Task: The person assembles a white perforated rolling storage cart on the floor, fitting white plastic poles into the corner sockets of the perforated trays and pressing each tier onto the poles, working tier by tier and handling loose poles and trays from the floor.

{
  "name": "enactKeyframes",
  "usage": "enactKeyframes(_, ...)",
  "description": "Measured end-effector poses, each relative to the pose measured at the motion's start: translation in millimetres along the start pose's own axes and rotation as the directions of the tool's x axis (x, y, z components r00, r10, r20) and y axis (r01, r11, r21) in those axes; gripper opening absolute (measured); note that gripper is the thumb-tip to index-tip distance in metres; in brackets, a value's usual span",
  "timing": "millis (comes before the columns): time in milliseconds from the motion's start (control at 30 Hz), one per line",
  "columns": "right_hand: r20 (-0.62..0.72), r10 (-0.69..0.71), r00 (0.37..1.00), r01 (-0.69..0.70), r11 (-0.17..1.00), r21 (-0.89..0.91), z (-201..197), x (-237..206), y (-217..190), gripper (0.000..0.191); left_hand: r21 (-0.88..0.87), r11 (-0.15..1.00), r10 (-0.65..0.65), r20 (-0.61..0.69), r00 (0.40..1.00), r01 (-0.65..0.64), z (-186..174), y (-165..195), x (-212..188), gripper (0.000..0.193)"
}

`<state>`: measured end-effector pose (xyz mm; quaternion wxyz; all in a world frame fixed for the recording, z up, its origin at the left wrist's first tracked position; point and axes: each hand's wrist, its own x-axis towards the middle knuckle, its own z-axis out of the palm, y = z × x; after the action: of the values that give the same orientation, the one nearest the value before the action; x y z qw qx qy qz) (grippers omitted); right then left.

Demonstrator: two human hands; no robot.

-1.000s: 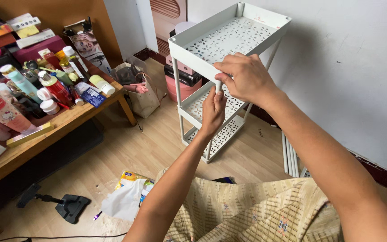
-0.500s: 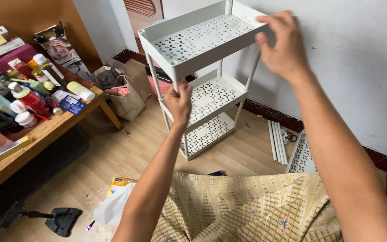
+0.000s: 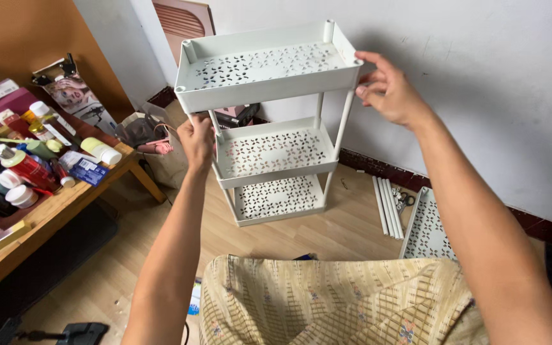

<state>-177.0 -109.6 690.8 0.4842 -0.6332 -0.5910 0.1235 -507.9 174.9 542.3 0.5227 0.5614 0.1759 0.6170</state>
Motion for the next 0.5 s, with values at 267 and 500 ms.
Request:
enactKeyframes(267, 0.045, -0.136, 0.99, 0.134, 0.99, 0.042, 22.1, -8.3, -17.6, 0.042, 0.481, 0.877, 0.133, -0.213, 0.968, -0.015, 1.8, 13.1, 23.4, 0.022)
enactKeyframes(500, 0.075, -0.126, 0.989, 0.127, 0.992, -0.002, 31.4, -19.6, -46.9, 0.034, 0.804, 0.574, 0.494, -0.188, 0.849, -0.156, 76.1, 20.3, -49.1, 0.049)
